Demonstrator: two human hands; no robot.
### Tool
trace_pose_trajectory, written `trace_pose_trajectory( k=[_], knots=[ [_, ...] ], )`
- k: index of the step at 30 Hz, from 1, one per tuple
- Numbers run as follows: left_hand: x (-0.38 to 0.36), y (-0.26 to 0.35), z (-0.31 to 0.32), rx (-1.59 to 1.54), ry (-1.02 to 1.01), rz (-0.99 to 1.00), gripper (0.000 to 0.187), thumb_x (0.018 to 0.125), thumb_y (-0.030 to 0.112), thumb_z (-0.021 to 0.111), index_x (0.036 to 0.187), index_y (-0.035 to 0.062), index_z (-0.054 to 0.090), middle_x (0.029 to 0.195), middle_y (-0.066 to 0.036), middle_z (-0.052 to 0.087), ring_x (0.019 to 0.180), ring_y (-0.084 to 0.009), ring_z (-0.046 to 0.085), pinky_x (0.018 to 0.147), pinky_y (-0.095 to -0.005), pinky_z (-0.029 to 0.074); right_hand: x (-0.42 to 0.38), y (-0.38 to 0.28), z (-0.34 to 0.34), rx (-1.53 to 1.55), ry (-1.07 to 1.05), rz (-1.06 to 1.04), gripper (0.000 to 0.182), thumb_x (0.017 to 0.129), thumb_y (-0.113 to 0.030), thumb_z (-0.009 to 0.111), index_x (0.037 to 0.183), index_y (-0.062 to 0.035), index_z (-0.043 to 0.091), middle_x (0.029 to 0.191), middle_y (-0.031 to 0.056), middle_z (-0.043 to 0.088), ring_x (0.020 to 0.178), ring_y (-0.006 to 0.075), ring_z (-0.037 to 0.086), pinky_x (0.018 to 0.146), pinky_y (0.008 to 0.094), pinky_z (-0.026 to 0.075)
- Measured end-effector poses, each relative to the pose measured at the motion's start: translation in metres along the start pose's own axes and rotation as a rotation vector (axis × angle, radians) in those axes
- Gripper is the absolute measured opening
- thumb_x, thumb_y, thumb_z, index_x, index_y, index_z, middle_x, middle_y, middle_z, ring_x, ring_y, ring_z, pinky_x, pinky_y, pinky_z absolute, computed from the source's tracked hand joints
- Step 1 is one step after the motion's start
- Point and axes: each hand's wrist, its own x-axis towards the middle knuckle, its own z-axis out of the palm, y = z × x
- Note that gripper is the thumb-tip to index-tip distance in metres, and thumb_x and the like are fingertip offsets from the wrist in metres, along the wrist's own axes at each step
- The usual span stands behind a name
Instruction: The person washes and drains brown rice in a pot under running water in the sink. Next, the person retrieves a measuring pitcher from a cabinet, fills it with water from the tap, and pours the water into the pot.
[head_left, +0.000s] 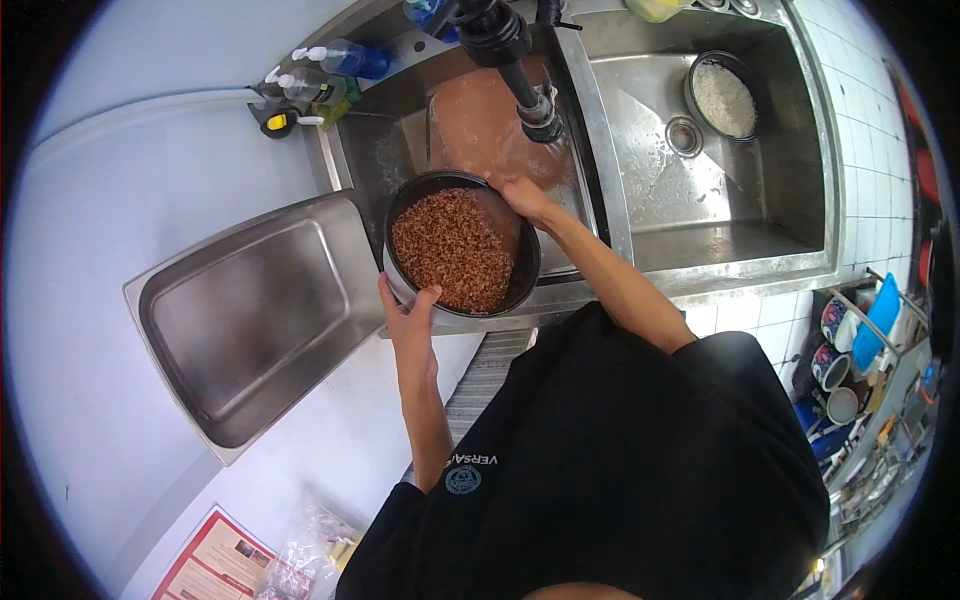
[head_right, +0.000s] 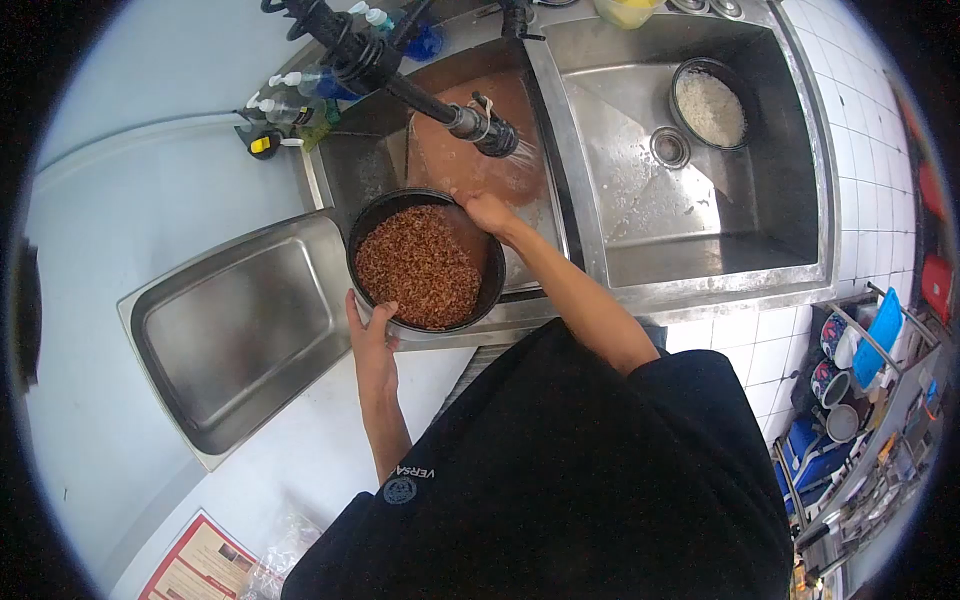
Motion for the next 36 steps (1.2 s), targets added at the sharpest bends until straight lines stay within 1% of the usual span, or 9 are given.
trace_pose_trajectory(
  k=[6, 10, 14, 16, 17, 20, 22, 29, 36],
  knots=[
    [0.008, -0.008, -0.004, 0.020, -0.021, 0.052, 0.099, 0.076, 0.013, 0.073, 0.150, 0.0007, 0.008, 0.137, -0.019, 0.040, 0.123, -0.0247, 0.042, 0.109, -0.0351, 0.027, 0.001, 0.001, 0.000, -0.014, 0.019, -0.018, 0.054, 0.100, -0.045, 0.044, 0.107, 0.0028, 0.068, 0.104, 0.0116, 0.068, 0.094, 0.0173, 0.060, 0.084, 0.0313, 0.045],
    [0.007, -0.007, -0.003, 0.057, -0.011, 0.034, 0.099, 0.076, 0.013, 0.073, 0.150, 0.0001, 0.009, 0.137, -0.019, 0.040, 0.124, -0.0245, 0.042, 0.109, -0.0354, 0.027, -0.005, -0.004, -0.002, 0.016, -0.018, -0.040, 0.048, 0.101, -0.038, 0.045, 0.107, 0.0044, 0.066, 0.099, 0.0099, 0.068, 0.086, 0.0151, 0.063, 0.078, 0.0282, 0.051],
    [0.008, -0.007, -0.002, 0.048, -0.011, 0.034, 0.099, 0.075, 0.013, 0.073, 0.150, 0.0002, 0.010, 0.136, -0.019, 0.041, 0.123, -0.0243, 0.042, 0.109, -0.0352, 0.027, 0.016, 0.021, -0.005, -0.027, 0.030, -0.047, 0.048, 0.101, -0.038, 0.046, 0.106, 0.0042, 0.067, 0.097, 0.0096, 0.069, 0.083, 0.0146, 0.064, 0.076, 0.0282, 0.051],
    [0.009, -0.008, -0.002, 0.058, -0.004, 0.034, 0.099, 0.075, 0.013, 0.073, 0.150, 0.0002, 0.010, 0.135, -0.019, 0.041, 0.123, -0.0243, 0.042, 0.109, -0.0351, 0.028, 0.015, 0.020, -0.005, -0.052, 0.013, 0.018, 0.056, 0.098, -0.050, 0.045, 0.107, -0.0004, 0.068, 0.096, 0.0098, 0.068, 0.087, 0.0179, 0.058, 0.080, 0.0325, 0.045],
    [0.010, -0.008, -0.003, 0.057, -0.006, 0.037, 0.099, 0.075, 0.013, 0.073, 0.150, 0.0002, 0.010, 0.135, -0.019, 0.041, 0.123, -0.0243, 0.042, 0.109, -0.0351, 0.028, 0.014, 0.020, -0.006, -0.052, 0.013, 0.018, 0.056, 0.098, -0.050, 0.045, 0.107, -0.0004, 0.068, 0.096, 0.0098, 0.068, 0.087, 0.0179, 0.058, 0.080, 0.0325, 0.045],
    [0.010, -0.008, -0.002, 0.062, 0.001, 0.036, 0.099, 0.075, 0.013, 0.073, 0.150, 0.0003, 0.011, 0.135, -0.019, 0.042, 0.123, -0.0246, 0.042, 0.109, -0.0353, 0.028, -0.002, 0.001, -0.001, 0.000, 0.010, 0.005, 0.054, 0.099, -0.048, 0.044, 0.107, -0.0007, 0.069, 0.096, 0.0099, 0.068, 0.088, 0.0169, 0.058, 0.080, 0.0327, 0.045],
    [0.009, -0.007, -0.001, 0.070, 0.011, 0.033, 0.099, 0.075, 0.013, 0.073, 0.150, 0.0003, 0.011, 0.135, -0.019, 0.042, 0.123, -0.0248, 0.042, 0.109, -0.0354, 0.027, -0.002, 0.000, -0.001, 0.032, 0.000, -0.038, 0.045, 0.102, -0.036, 0.044, 0.108, 0.0017, 0.066, 0.101, 0.0086, 0.068, 0.087, 0.0136, 0.062, 0.080, 0.0276, 0.050],
    [0.006, -0.004, 0.002, 0.105, 0.009, 0.031, 0.099, 0.075, 0.014, 0.073, 0.150, 0.0005, 0.011, 0.137, -0.019, 0.041, 0.125, -0.0265, 0.041, 0.109, -0.0360, 0.026, 0.003, 0.008, 0.000, 0.057, -0.006, -0.129, 0.044, 0.103, -0.034, 0.042, 0.112, 0.0022, 0.065, 0.104, 0.0090, 0.067, 0.091, 0.0138, 0.062, 0.083, 0.0276, 0.049],
    [0.006, -0.004, 0.003, 0.125, 0.011, 0.044, 0.099, 0.074, 0.015, 0.074, 0.150, 0.0009, 0.012, 0.139, -0.020, 0.040, 0.127, -0.0276, 0.040, 0.109, -0.0364, 0.026, 0.007, 0.011, -0.003, 0.010, -0.013, -0.022, 0.046, 0.103, -0.036, 0.042, 0.115, 0.0026, 0.063, 0.109, 0.0081, 0.067, 0.094, 0.0144, 0.062, 0.087, 0.0284, 0.049]
  ],
)
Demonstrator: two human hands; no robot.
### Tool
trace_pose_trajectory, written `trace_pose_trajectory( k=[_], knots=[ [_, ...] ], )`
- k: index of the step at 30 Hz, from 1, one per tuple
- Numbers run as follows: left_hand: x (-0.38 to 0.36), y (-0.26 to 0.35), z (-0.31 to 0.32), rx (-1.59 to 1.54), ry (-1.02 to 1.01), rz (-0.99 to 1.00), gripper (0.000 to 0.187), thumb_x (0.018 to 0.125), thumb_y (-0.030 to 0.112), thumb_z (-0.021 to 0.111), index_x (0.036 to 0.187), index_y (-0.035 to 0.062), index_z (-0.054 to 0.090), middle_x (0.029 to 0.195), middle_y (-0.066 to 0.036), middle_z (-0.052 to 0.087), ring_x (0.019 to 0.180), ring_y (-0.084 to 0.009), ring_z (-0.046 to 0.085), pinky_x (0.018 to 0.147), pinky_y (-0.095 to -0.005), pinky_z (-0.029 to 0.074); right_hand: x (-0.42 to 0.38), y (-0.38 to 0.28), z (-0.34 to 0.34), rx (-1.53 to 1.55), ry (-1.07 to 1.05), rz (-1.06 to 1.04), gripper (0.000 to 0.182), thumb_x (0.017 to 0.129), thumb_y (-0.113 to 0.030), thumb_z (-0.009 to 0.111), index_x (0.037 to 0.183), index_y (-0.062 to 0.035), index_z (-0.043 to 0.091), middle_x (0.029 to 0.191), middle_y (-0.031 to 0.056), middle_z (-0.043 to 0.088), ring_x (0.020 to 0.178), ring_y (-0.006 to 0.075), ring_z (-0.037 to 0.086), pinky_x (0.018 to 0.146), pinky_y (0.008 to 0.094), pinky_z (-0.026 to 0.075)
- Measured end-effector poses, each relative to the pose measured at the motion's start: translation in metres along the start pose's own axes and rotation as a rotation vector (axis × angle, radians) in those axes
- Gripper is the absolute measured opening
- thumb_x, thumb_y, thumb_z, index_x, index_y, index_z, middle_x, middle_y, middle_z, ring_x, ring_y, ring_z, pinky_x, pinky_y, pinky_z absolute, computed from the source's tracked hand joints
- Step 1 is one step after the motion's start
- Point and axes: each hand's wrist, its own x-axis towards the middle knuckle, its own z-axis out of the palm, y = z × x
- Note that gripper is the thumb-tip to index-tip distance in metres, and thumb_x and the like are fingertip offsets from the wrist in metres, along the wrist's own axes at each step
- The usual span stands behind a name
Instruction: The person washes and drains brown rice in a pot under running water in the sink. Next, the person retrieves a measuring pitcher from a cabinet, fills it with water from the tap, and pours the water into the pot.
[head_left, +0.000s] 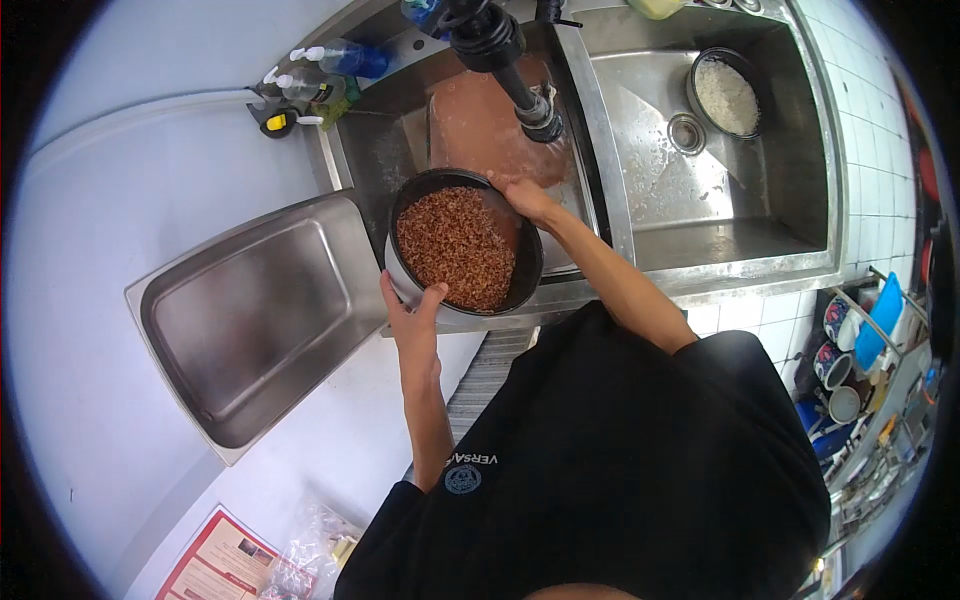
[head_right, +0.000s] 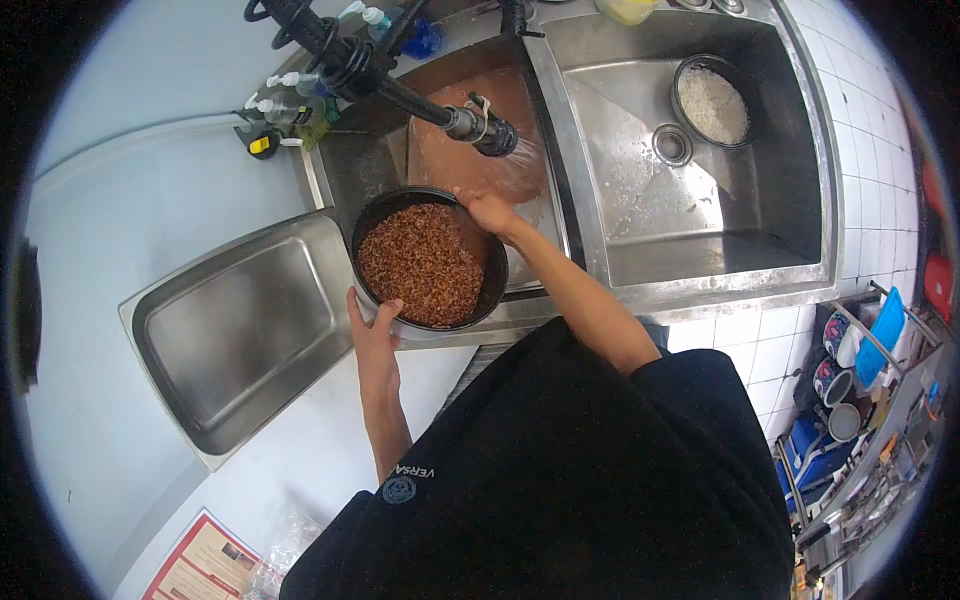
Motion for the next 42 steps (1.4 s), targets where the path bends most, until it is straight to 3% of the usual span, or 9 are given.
trace_pose_trajectory(
  k=[5, 7, 10, 12, 13, 15, 26, 31, 42],
  knots=[
    [-0.001, 0.001, 0.001, 0.016, -0.003, 0.008, 0.098, 0.075, 0.015, 0.073, 0.150, 0.0015, 0.012, 0.140, -0.020, 0.038, 0.128, -0.0284, 0.039, 0.110, -0.0370, 0.026, 0.002, 0.006, -0.003, -0.001, 0.002, -0.016, 0.046, 0.102, -0.036, 0.042, 0.115, 0.0029, 0.063, 0.108, 0.0091, 0.066, 0.094, 0.0141, 0.062, 0.087, 0.0288, 0.049],
    [-0.002, 0.002, 0.002, 0.033, 0.001, 0.010, 0.098, 0.075, 0.015, 0.073, 0.151, 0.0017, 0.012, 0.141, -0.020, 0.038, 0.128, -0.0286, 0.039, 0.110, -0.0372, 0.026, 0.004, 0.008, -0.005, -0.001, -0.013, 0.045, 0.051, 0.099, -0.048, 0.043, 0.107, -0.0040, 0.069, 0.094, 0.0075, 0.067, 0.083, 0.0132, 0.056, 0.077, 0.0283, 0.044],
    [0.000, -0.002, 0.001, 0.021, -0.012, 0.002, 0.098, 0.076, 0.015, 0.073, 0.151, 0.0020, 0.012, 0.141, -0.021, 0.037, 0.129, -0.0288, 0.038, 0.110, -0.0375, 0.025, 0.004, 0.010, -0.004, 0.056, -0.016, 0.044, 0.051, 0.100, -0.048, 0.043, 0.107, -0.0045, 0.069, 0.093, 0.0055, 0.066, 0.082, 0.0119, 0.056, 0.076, 0.0276, 0.044],
    [0.004, -0.008, 0.000, 0.106, 0.013, 0.085, 0.100, 0.073, 0.028, 0.074, 0.151, 0.0096, 0.015, 0.122, -0.015, 0.052, 0.101, -0.0208, 0.050, 0.081, -0.0339, 0.036, 0.000, 0.009, -0.002, 0.067, -0.012, -0.004, 0.051, 0.100, -0.047, 0.043, 0.108, -0.0041, 0.068, 0.095, 0.0058, 0.067, 0.084, 0.0122, 0.056, 0.078, 0.0282, 0.045],
    [0.003, -0.006, 0.002, 0.106, 0.013, 0.084, 0.100, 0.073, 0.028, 0.074, 0.151, 0.0096, 0.015, 0.122, -0.015, 0.052, 0.101, -0.0208, 0.050, 0.081, -0.0339, 0.036, -0.002, 0.007, -0.002, 0.077, -0.007, -0.052, 0.051, 0.100, -0.047, 0.043, 0.110, -0.0038, 0.068, 0.098, 0.0061, 0.067, 0.087, 0.0126, 0.057, 0.080, 0.0288, 0.045],
    [-0.002, 0.003, 0.004, 0.040, -0.005, 0.004, 0.097, 0.076, 0.016, 0.073, 0.151, 0.0031, 0.012, 0.141, -0.021, 0.037, 0.129, -0.0290, 0.038, 0.110, -0.0377, 0.026, -0.004, 0.005, -0.001, 0.097, -0.015, -0.059, 0.051, 0.100, -0.046, 0.043, 0.112, -0.0031, 0.067, 0.102, 0.0066, 0.067, 0.090, 0.0136, 0.057, 0.083, 0.0296, 0.045],
    [-0.001, 0.003, 0.006, 0.094, 0.000, 0.012, 0.098, 0.074, 0.018, 0.074, 0.150, 0.0029, 0.014, 0.140, -0.022, 0.038, 0.128, -0.0304, 0.040, 0.109, -0.0387, 0.028, -0.005, 0.008, -0.005, 0.131, -0.042, -0.012, 0.052, 0.101, -0.045, 0.043, 0.113, 0.0002, 0.066, 0.108, 0.0103, 0.066, 0.098, 0.0174, 0.059, 0.089, 0.0322, 0.045],
    [-0.002, 0.006, 0.008, 0.106, 0.002, 0.010, 0.098, 0.073, 0.018, 0.074, 0.150, 0.0019, 0.014, 0.140, -0.022, 0.038, 0.129, -0.0302, 0.039, 0.109, -0.0389, 0.028, -0.006, 0.007, -0.005, 0.140, -0.018, -0.013, 0.048, 0.101, -0.039, 0.044, 0.109, 0.0034, 0.064, 0.098, 0.0092, 0.068, 0.083, 0.0142, 0.063, 0.077, 0.0282, 0.052],
    [0.001, 0.002, 0.008, 0.095, -0.004, 0.030, 0.098, 0.074, 0.018, 0.074, 0.150, 0.0018, 0.013, 0.142, -0.022, 0.036, 0.130, -0.0296, 0.038, 0.109, -0.0379, 0.027, -0.006, 0.008, -0.005, 0.167, -0.019, 0.010, 0.046, 0.101, -0.039, 0.045, 0.108, 0.0020, 0.065, 0.091, 0.0074, 0.068, 0.076, 0.0133, 0.063, 0.072, 0.0281, 0.052]
  ],
)
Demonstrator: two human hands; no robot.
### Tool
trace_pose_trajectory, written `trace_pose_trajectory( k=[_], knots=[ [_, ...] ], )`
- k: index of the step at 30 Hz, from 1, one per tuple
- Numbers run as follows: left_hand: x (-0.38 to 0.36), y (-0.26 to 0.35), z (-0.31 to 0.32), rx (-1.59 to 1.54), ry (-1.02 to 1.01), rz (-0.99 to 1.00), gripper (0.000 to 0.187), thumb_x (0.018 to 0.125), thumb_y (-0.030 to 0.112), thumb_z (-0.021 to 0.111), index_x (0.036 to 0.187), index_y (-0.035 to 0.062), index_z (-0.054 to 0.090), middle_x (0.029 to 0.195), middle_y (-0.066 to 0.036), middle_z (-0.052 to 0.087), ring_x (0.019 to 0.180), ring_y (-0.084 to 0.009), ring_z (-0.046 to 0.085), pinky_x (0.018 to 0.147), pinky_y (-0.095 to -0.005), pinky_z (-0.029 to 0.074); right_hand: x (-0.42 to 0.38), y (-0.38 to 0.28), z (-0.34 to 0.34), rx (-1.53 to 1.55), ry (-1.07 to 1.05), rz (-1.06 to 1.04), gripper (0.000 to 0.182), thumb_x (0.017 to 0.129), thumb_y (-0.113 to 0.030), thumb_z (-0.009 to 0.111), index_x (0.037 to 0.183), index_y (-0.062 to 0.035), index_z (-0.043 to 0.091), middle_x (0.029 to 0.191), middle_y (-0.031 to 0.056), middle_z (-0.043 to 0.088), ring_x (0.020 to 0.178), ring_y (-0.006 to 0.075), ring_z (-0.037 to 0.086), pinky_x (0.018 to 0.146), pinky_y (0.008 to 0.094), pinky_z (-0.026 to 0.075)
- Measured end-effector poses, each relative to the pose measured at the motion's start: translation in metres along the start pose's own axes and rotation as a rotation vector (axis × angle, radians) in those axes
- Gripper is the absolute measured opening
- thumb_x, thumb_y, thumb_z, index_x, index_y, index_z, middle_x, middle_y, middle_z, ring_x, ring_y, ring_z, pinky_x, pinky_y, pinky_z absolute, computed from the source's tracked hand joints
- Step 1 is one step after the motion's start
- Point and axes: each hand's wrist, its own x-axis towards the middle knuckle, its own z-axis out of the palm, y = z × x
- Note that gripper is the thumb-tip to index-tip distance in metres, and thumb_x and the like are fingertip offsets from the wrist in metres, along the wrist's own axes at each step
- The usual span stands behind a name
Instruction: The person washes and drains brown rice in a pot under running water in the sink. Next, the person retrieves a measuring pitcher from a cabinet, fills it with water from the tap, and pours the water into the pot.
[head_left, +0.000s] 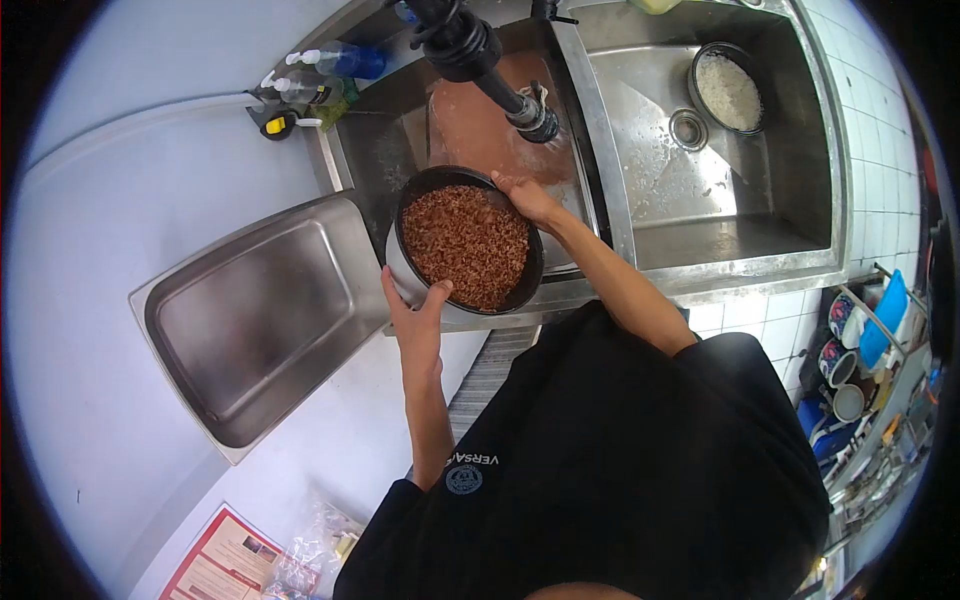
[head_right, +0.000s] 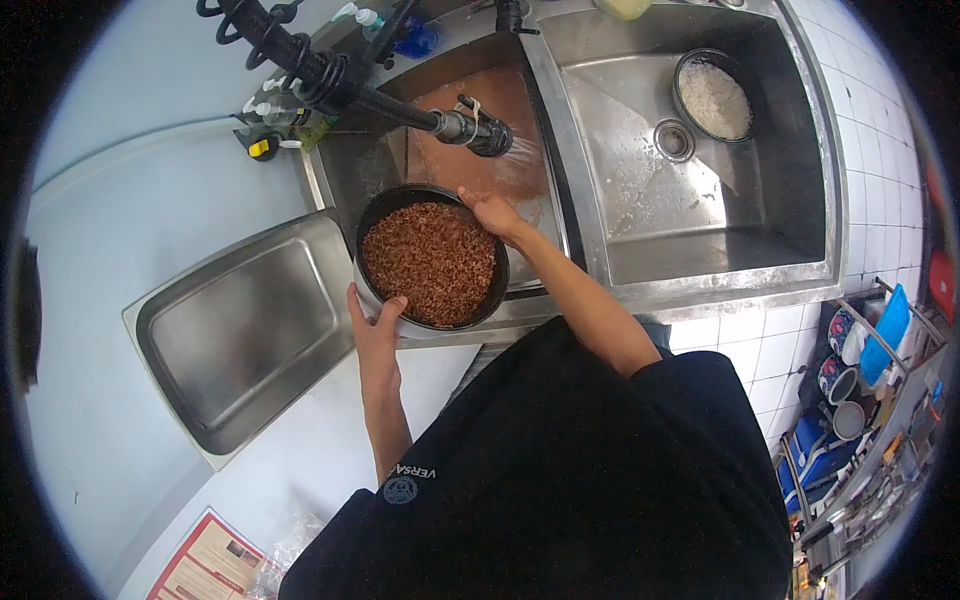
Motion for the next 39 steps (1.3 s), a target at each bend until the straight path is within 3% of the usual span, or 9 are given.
trace_pose_trajectory(
  k=[17, 19, 20, 22, 25, 29, 31, 36, 39],
  knots=[
    [0.007, -0.007, -0.007, -0.126, 0.002, -0.040, 0.096, 0.076, 0.019, 0.071, 0.151, 0.0060, 0.013, 0.139, -0.018, 0.039, 0.127, -0.0273, 0.039, 0.108, -0.0366, 0.028, -0.006, -0.014, 0.007, -0.062, 0.060, 0.025, 0.047, 0.101, -0.037, 0.044, 0.102, 0.0043, 0.067, 0.090, 0.0085, 0.068, 0.078, 0.0158, 0.063, 0.074, 0.0328, 0.051],
    [0.012, -0.013, -0.013, -0.200, -0.010, -0.072, 0.095, 0.076, 0.021, 0.069, 0.152, 0.0080, 0.013, 0.139, -0.016, 0.040, 0.127, -0.0267, 0.040, 0.107, -0.0363, 0.029, 0.004, -0.011, 0.013, -0.561, 0.405, -0.152, 0.046, 0.100, -0.034, 0.046, 0.101, 0.0080, 0.065, 0.088, 0.0157, 0.069, 0.078, 0.0289, 0.066, 0.076, 0.0395, 0.050],
    [0.017, -0.024, -0.018, -0.274, -0.024, -0.081, 0.088, 0.077, 0.023, 0.067, 0.150, 0.0097, 0.019, 0.138, -0.014, 0.042, 0.126, -0.0263, 0.042, 0.106, -0.0374, 0.031, 0.007, -0.010, 0.013, -0.565, 0.408, -0.155, 0.046, 0.100, -0.034, 0.046, 0.101, 0.0080, 0.065, 0.088, 0.0157, 0.069, 0.078, 0.0289, 0.066, 0.076, 0.0395, 0.050],
    [0.025, -0.048, -0.023, -0.352, -0.044, -0.089, 0.081, 0.078, 0.025, 0.064, 0.148, 0.0114, 0.025, 0.136, -0.012, 0.044, 0.125, -0.0260, 0.044, 0.105, -0.0384, 0.034, -0.004, -0.034, 0.021, -0.816, 0.488, -0.147, 0.042, 0.097, -0.028, 0.048, 0.090, 0.0106, 0.063, 0.089, 0.0257, 0.067, 0.086, 0.0442, 0.064, 0.080, 0.0463, 0.048],
    [0.022, -0.078, -0.020, -0.676, -0.168, -0.110, 0.067, 0.079, 0.024, 0.058, 0.141, 0.0103, 0.036, 0.136, -0.010, 0.046, 0.126, -0.0267, 0.046, 0.104, -0.0420, 0.039, -0.022, -0.057, 0.028, -0.996, 0.375, -0.364, 0.032, 0.092, -0.021, 0.045, 0.095, 0.0056, 0.063, 0.097, 0.0277, 0.064, 0.095, 0.0446, 0.062, 0.087, 0.0498, 0.047],
    [-0.005, -0.108, -0.007, -0.952, -0.244, -0.130, 0.061, 0.076, 0.021, 0.052, 0.135, 0.0073, 0.043, 0.137, -0.010, 0.048, 0.127, -0.0280, 0.046, 0.105, -0.0450, 0.040, -0.064, -0.089, 0.060, -1.343, 0.415, -0.396, 0.020, 0.086, -0.012, 0.050, 0.095, 0.0024, 0.061, 0.095, 0.0245, 0.063, 0.091, 0.0416, 0.063, 0.082, 0.0468, 0.050],
    [-0.018, -0.119, -0.003, -1.056, -0.264, -0.131, 0.062, 0.076, 0.022, 0.051, 0.135, 0.0068, 0.043, 0.137, -0.010, 0.048, 0.127, -0.0288, 0.046, 0.106, -0.0459, 0.038, -0.073, -0.099, 0.073, -1.434, 0.572, -0.762, 0.017, 0.083, -0.005, 0.054, 0.099, -0.0004, 0.060, 0.095, 0.0213, 0.062, 0.085, 0.0382, 0.063, 0.077, 0.0417, 0.053],
    [-0.031, -0.157, -0.004, -1.082, -0.291, -0.053, 0.064, 0.073, 0.023, 0.050, 0.135, 0.0059, 0.045, 0.137, -0.011, 0.049, 0.127, -0.0304, 0.046, 0.107, -0.0465, 0.036, -0.134, -0.166, 0.133, -1.179, 0.285, -0.865, 0.015, 0.083, -0.006, 0.057, 0.097, 0.0002, 0.060, 0.096, 0.0190, 0.062, 0.087, 0.0373, 0.062, 0.076, 0.0410, 0.053],
    [-0.035, -0.170, -0.007, -1.014, -0.264, 0.000, 0.068, 0.070, 0.028, 0.053, 0.135, 0.0083, 0.045, 0.133, -0.011, 0.050, 0.125, -0.0318, 0.046, 0.105, -0.0480, 0.037, -0.150, -0.138, 0.140, -1.124, 0.052, -0.913, 0.016, 0.086, -0.011, 0.058, 0.097, -0.0002, 0.060, 0.096, 0.0180, 0.062, 0.090, 0.0376, 0.061, 0.077, 0.0425, 0.052]
  ],
)
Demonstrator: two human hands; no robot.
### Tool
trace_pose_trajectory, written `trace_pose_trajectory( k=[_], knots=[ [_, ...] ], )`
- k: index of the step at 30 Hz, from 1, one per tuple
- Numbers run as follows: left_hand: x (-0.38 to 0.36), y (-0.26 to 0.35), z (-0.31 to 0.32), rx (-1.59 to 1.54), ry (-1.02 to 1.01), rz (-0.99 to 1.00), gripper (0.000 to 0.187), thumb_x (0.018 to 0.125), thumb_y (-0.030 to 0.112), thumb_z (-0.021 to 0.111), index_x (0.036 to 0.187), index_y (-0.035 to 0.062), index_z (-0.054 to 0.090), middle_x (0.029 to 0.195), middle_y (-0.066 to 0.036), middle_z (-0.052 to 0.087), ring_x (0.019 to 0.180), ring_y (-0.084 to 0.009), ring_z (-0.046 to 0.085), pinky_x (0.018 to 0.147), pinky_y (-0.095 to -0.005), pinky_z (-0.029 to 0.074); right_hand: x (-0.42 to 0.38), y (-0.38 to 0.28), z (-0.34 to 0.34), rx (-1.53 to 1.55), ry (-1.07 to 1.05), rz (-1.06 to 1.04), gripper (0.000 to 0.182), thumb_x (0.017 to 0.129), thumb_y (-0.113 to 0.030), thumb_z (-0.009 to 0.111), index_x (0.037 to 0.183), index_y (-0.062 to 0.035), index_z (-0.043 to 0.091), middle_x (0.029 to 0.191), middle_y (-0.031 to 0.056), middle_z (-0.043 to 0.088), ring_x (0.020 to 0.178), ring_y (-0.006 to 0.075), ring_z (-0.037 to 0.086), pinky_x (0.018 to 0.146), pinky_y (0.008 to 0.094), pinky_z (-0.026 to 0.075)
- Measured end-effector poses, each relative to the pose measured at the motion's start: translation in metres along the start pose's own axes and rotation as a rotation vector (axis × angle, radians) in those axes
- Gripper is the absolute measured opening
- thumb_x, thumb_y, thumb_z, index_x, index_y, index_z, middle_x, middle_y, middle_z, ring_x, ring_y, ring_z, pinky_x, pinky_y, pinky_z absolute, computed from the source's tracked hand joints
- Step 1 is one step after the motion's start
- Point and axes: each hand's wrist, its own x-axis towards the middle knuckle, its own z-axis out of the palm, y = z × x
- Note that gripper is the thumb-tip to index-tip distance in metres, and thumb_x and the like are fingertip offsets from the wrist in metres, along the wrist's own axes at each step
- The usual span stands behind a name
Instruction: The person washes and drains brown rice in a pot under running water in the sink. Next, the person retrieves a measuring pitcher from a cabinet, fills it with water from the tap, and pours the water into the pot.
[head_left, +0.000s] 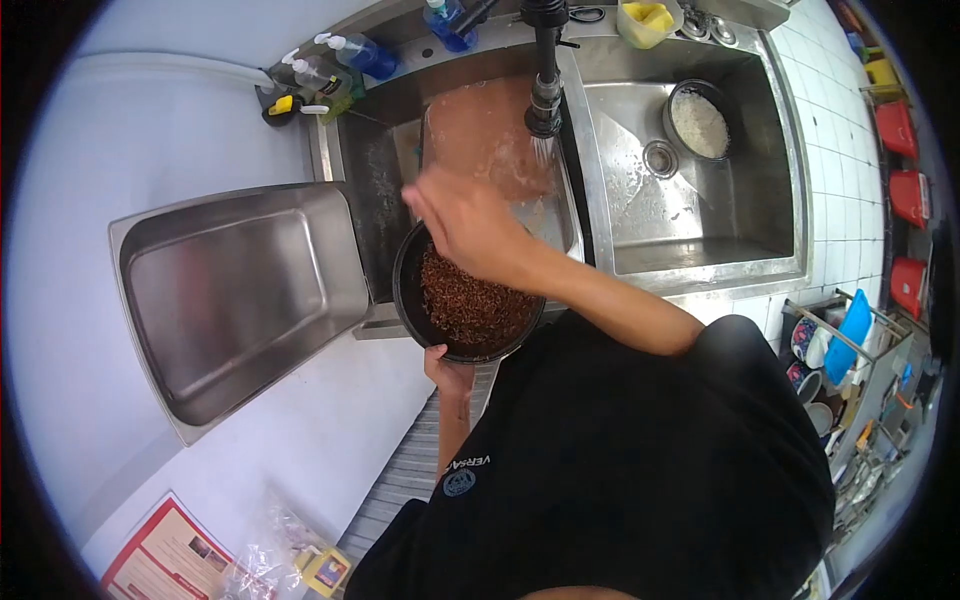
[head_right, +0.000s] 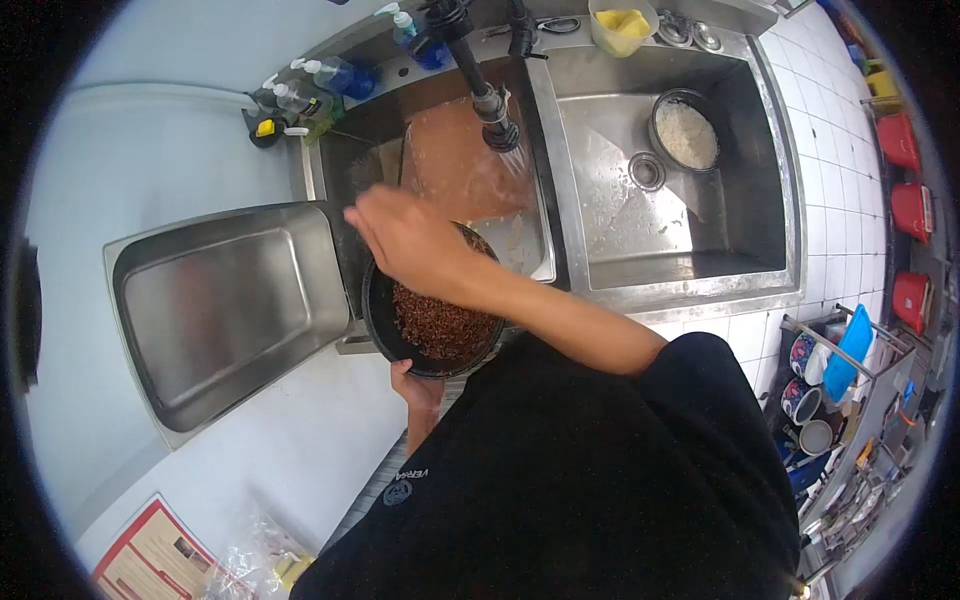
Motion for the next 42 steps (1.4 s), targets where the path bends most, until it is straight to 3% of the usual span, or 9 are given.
trace_pose_trajectory(
  k=[6, 8, 10, 12, 18, 22, 30, 37, 42],
  knots=[
    [-0.003, -0.021, -0.034, -0.067, 0.004, -0.055, 0.067, 0.069, 0.027, 0.054, 0.133, 0.0072, 0.046, 0.130, -0.011, 0.053, 0.120, -0.0320, 0.050, 0.100, -0.0481, 0.042, -0.066, -0.003, -0.011, -0.270, -0.031, -0.308, 0.019, 0.086, -0.014, 0.060, 0.103, -0.0047, 0.061, 0.111, 0.0183, 0.059, 0.100, 0.0387, 0.057, 0.084, 0.0443, 0.048],
    [0.001, -0.024, -0.050, -0.041, -0.033, -0.019, 0.067, 0.069, 0.026, 0.055, 0.132, 0.0073, 0.047, 0.127, -0.011, 0.054, 0.118, -0.0325, 0.052, 0.099, -0.0487, 0.044, -0.052, -0.004, -0.040, -0.127, -0.032, 0.137, 0.023, 0.087, -0.017, 0.060, 0.106, -0.0044, 0.060, 0.117, 0.0177, 0.058, 0.106, 0.0389, 0.056, 0.086, 0.0448, 0.048],
    [0.000, -0.026, -0.055, -0.050, -0.065, -0.015, 0.067, 0.068, 0.024, 0.055, 0.132, 0.0068, 0.047, 0.128, -0.011, 0.055, 0.118, -0.0330, 0.052, 0.100, -0.0487, 0.043, -0.068, 0.037, -0.035, -0.265, 0.140, 0.121, 0.023, 0.091, -0.021, 0.056, 0.106, -0.0030, 0.059, 0.105, 0.0196, 0.062, 0.100, 0.0373, 0.060, 0.081, 0.0448, 0.049],
    [0.002, -0.025, -0.055, -0.136, -0.070, -0.050, 0.067, 0.066, 0.019, 0.054, 0.130, 0.0016, 0.049, 0.131, -0.011, 0.055, 0.122, -0.0300, 0.050, 0.106, -0.0444, 0.038, -0.085, 0.074, -0.035, -0.130, -0.386, 0.316, 0.025, 0.094, -0.023, 0.053, 0.105, -0.0007, 0.053, 0.086, 0.0220, 0.063, 0.086, 0.0374, 0.063, 0.075, 0.0459, 0.049],
    [-0.011, -0.023, -0.026, -0.070, -0.091, -0.105, 0.061, 0.071, 0.012, 0.055, 0.130, 0.0016, 0.049, 0.128, -0.011, 0.056, 0.119, -0.0291, 0.052, 0.104, -0.0440, 0.039, -0.136, 0.076, -0.046, 0.195, -0.339, 0.564, 0.029, 0.094, -0.022, 0.048, 0.109, 0.0027, 0.045, 0.084, 0.0262, 0.061, 0.082, 0.0455, 0.061, 0.074, 0.0513, 0.048],
    [-0.022, -0.048, 0.002, 0.124, -0.056, -0.184, 0.058, 0.073, 0.011, 0.057, 0.130, 0.0019, 0.049, 0.128, -0.011, 0.056, 0.118, -0.0277, 0.053, 0.103, -0.0431, 0.039, -0.182, 0.108, -0.103, 0.213, -0.294, 0.496, 0.029, 0.095, -0.024, 0.050, 0.104, 0.0026, 0.047, 0.089, 0.0264, 0.058, 0.085, 0.0404, 0.060, 0.078, 0.0473, 0.047],
    [-0.028, -0.146, 0.091, 0.165, -0.146, -0.239, 0.054, 0.076, 0.004, 0.054, 0.129, -0.0005, 0.046, 0.122, -0.008, 0.056, 0.109, -0.0233, 0.055, 0.095, -0.0353, 0.042, -0.245, 0.147, -0.197, 0.331, -0.125, 0.708, 0.022, 0.098, -0.021, 0.051, 0.094, -0.0007, 0.046, 0.074, 0.0072, 0.051, 0.050, 0.0122, 0.052, 0.039, 0.0267, 0.044],
    [0.000, -0.164, 0.193, 1.017, -0.245, 0.099, 0.032, 0.082, 0.007, 0.053, 0.114, 0.0006, 0.055, 0.096, -0.006, 0.060, 0.091, -0.0171, 0.057, 0.085, -0.0310, 0.045, -0.273, 0.198, -0.254, 0.376, 0.014, 0.678, 0.020, 0.099, -0.017, 0.050, 0.087, -0.0026, 0.045, 0.068, 0.0034, 0.050, 0.049, 0.0098, 0.050, 0.039, 0.0263, 0.042],
    [0.064, -0.228, 0.204, 0.634, -0.302, -0.170, 0.041, 0.082, 0.007, 0.054, 0.123, 0.0043, 0.052, 0.108, -0.007, 0.061, 0.096, -0.0175, 0.056, 0.086, -0.0323, 0.044, -0.283, 0.218, -0.276, 0.357, 0.172, 0.700, 0.019, 0.098, -0.016, 0.050, 0.085, -0.0025, 0.044, 0.065, 0.0049, 0.049, 0.045, 0.0111, 0.050, 0.037, 0.0265, 0.043]
  ],
)
